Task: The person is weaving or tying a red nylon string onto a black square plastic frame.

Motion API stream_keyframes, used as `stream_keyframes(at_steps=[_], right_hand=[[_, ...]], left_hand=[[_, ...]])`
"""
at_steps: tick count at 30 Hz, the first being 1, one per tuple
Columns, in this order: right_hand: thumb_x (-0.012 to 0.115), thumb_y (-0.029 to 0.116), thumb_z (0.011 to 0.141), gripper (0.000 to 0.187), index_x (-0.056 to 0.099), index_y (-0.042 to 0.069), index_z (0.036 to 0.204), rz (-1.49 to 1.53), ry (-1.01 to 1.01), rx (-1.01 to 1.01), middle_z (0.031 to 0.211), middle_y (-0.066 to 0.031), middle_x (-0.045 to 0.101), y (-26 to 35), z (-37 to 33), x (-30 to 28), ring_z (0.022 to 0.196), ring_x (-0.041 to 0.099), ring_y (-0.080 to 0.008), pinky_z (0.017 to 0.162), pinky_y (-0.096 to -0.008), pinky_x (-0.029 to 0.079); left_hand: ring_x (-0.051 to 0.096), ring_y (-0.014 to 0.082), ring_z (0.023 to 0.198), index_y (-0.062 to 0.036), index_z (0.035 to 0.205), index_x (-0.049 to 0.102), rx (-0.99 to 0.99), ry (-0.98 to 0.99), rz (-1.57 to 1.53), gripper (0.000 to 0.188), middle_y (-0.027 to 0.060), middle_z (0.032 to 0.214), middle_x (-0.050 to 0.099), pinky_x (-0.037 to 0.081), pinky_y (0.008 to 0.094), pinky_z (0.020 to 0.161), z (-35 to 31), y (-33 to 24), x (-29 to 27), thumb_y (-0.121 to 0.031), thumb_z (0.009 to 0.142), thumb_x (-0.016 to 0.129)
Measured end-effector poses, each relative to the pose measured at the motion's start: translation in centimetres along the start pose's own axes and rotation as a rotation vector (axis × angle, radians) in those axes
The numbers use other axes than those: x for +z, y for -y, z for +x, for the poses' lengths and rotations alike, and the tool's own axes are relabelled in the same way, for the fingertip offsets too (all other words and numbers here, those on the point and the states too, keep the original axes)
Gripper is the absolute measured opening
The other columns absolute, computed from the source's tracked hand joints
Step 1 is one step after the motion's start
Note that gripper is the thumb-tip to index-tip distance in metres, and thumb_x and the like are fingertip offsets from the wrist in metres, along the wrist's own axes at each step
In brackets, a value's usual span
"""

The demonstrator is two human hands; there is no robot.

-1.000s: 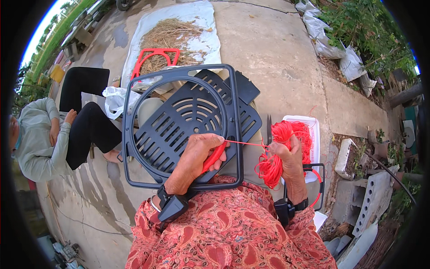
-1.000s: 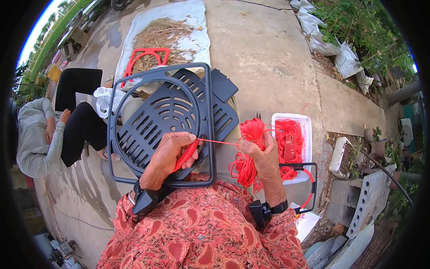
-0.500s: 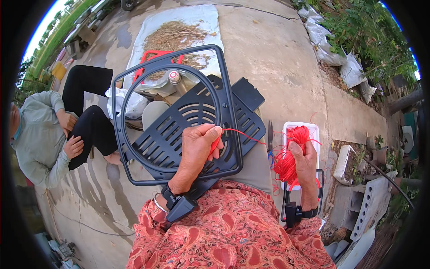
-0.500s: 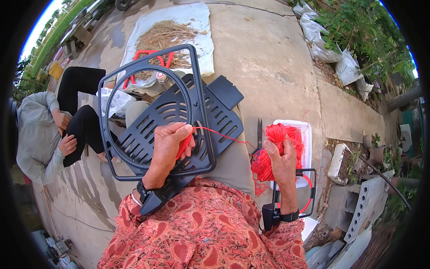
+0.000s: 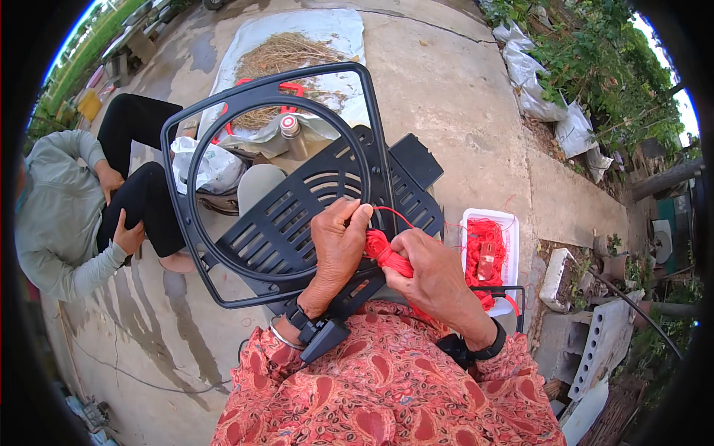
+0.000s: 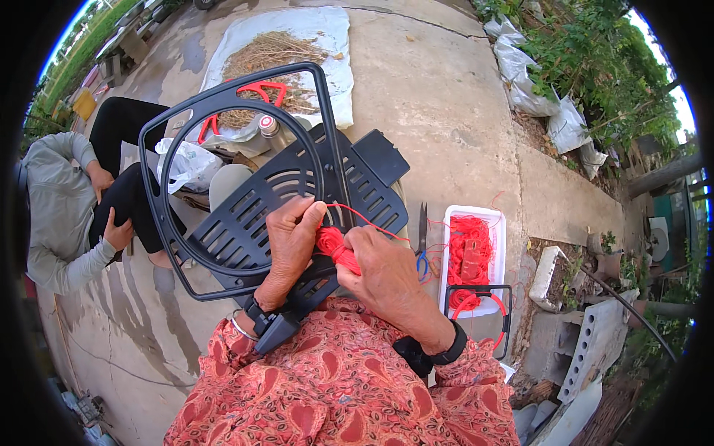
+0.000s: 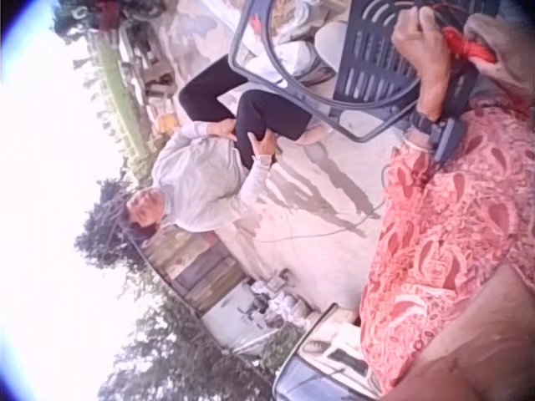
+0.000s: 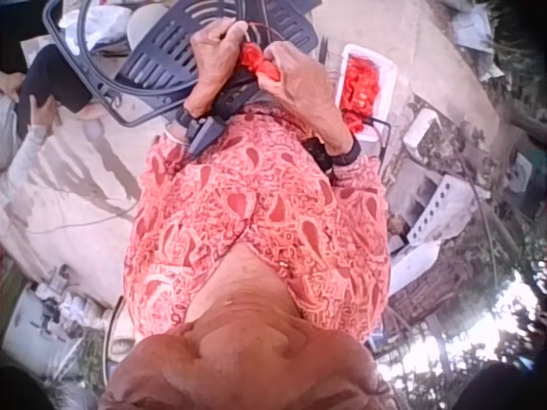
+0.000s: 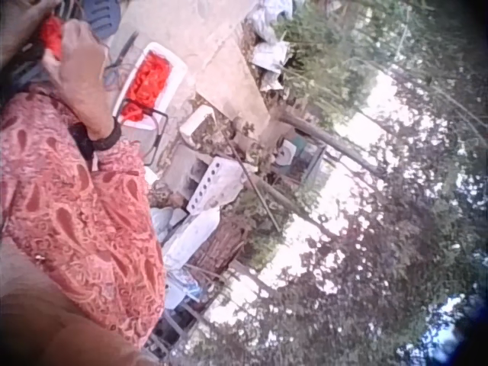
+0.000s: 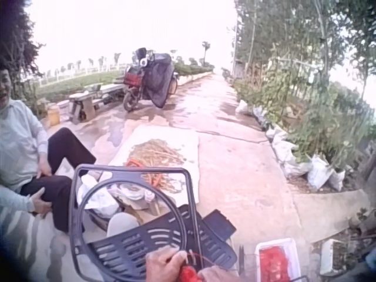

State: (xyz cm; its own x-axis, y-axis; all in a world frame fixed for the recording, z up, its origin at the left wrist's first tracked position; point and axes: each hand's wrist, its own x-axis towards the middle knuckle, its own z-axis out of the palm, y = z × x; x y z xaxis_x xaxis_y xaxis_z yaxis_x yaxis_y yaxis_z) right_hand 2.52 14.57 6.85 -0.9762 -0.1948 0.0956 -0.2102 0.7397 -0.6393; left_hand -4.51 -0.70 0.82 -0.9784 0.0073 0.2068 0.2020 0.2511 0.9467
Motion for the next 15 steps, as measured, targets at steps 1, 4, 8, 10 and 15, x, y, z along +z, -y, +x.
stream_keyframes(at_steps=[1, 4, 8, 10, 15], right_hand=[[0.073, 0.013, 0.076, 0.028, 0.055, 0.004, 0.096, -0.121, -0.063, -0.027, 0.086, -0.0131, 0.060, 0.3, 0.6, 0.7, 0.077, 0.062, -0.0323, 0.064, -0.0390, 0.049], [0.072, 0.014, 0.077, 0.029, 0.052, 0.004, 0.095, -0.178, -0.127, -0.018, 0.086, -0.0130, 0.060, -0.1, 3.1, 2.9, 0.079, 0.063, -0.0331, 0.065, -0.0426, 0.049], [0.071, 0.010, 0.075, 0.030, 0.051, 0.003, 0.095, -0.094, -0.305, -0.079, 0.087, -0.0130, 0.059, -0.2, 3.6, 3.7, 0.083, 0.060, -0.0323, 0.068, -0.0430, 0.049], [0.071, 0.008, 0.074, 0.029, 0.052, 0.002, 0.095, -0.121, -0.295, -0.138, 0.087, -0.0130, 0.058, 0.0, 2.5, 3.3, 0.084, 0.059, -0.0321, 0.070, -0.0423, 0.048], [0.070, 0.005, 0.073, 0.028, 0.054, 0.001, 0.096, -0.151, -0.244, -0.093, 0.088, -0.0126, 0.056, -1.1, 1.0, 3.2, 0.085, 0.056, -0.0319, 0.074, -0.0404, 0.046]], left_hand=[[0.051, 0.0175, 0.054, 0.0041, 0.077, 0.062, 0.000, -0.001, -0.008, 0.013, 0.0107, 0.061, 0.053, 0.039, 0.0304, 0.052, 0.1, -0.1, 0.0, -0.006, 0.084, 0.065], [0.050, 0.0238, 0.054, 0.0031, 0.080, 0.062, 0.074, -0.018, 0.039, 0.010, 0.0127, 0.065, 0.053, 0.039, 0.0319, 0.053, 0.4, -0.8, 0.1, -0.005, 0.083, 0.066], [0.051, 0.0254, 0.055, 0.0032, 0.082, 0.062, 0.156, -0.039, -0.004, 0.008, 0.0130, 0.067, 0.053, 0.040, 0.0324, 0.054, 1.0, -1.3, 0.5, -0.004, 0.083, 0.065], [0.051, 0.0246, 0.056, 0.0036, 0.082, 0.062, 0.149, -0.040, -0.016, 0.009, 0.0130, 0.067, 0.053, 0.040, 0.0320, 0.054, 1.1, -0.9, 0.4, -0.004, 0.083, 0.065], [0.051, 0.0226, 0.057, 0.0038, 0.082, 0.061, 0.081, -0.001, -0.050, 0.009, 0.0129, 0.067, 0.053, 0.041, 0.0314, 0.055, 0.5, -0.5, 0.4, -0.004, 0.084, 0.065]])
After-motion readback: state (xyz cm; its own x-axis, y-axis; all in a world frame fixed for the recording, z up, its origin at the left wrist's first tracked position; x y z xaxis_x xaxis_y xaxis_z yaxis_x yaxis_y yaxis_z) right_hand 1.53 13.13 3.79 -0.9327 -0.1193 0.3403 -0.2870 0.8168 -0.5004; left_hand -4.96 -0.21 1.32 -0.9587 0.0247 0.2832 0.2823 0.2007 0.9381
